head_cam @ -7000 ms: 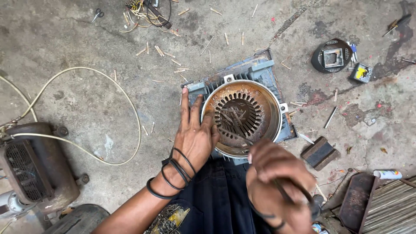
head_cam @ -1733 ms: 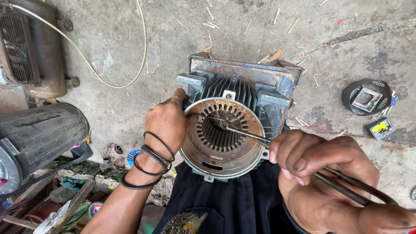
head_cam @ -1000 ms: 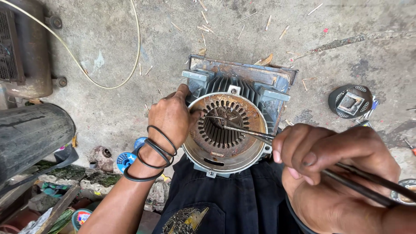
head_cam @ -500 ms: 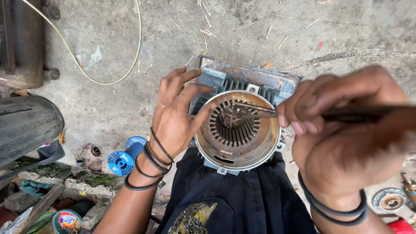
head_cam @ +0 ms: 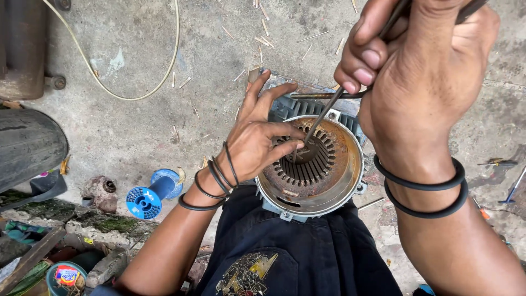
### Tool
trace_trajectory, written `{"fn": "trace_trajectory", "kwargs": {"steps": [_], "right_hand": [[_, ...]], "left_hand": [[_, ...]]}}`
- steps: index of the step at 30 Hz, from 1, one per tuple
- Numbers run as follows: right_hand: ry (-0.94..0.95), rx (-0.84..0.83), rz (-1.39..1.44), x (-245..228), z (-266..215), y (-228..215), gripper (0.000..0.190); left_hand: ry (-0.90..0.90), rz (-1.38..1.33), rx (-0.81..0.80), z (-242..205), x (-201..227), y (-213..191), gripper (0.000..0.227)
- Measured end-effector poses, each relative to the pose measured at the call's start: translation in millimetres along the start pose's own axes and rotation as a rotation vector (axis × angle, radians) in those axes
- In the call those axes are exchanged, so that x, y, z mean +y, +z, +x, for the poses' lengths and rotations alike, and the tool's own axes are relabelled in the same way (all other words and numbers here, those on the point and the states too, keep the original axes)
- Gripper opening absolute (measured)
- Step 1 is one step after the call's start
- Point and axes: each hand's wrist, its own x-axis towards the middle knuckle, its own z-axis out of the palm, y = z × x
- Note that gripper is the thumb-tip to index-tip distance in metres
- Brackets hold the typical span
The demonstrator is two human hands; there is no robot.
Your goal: Using a metal tool to clean or scrape the slots of an electric motor stator.
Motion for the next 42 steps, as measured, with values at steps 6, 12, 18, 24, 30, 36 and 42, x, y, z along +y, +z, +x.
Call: {"fn": "trace_trajectory", "kwargs": {"steps": [6,12,18,24,30,36,42], "right_hand": [[0.01,-0.018,-0.033,2.5,3.8,1.9,0.053],[-0.037,-0.053,-0.084,-2.3,3.1,-1.9,0.053],[0.063,0.04,0.011,0.3,8.6,3.9,0.043],[0.057,0.02,0.041,4.9,8.2,4.7,0.04],[0.036,0.025,0.033,12.2,5.9,0.6,0.037],[0.043,0.039,0.035,13.4,6.7,2.3,0.036],[0.015,0.016,0.039,18.0,6.2,2.5,0.03]], "left_hand": [[0.006,0.079,0.038,-2.4,-5.2,9.5,0.014],[0.028,0.237,0.053,-12.6,-0.4,-10.6,0.016],[-0.059,0.534,-0.009,-14.1,18.5,1.9,0.013],[-0.077,0.569,0.018,-18.1,16.4,12.1,0.018],[-0.145,0.56,0.077,-17.1,13.3,21.9,0.034],[-0.153,0.568,0.089,-15.1,17.3,23.4,0.025],[-0.158,0.537,0.133,-12.5,13.3,26.5,0.042]]}}
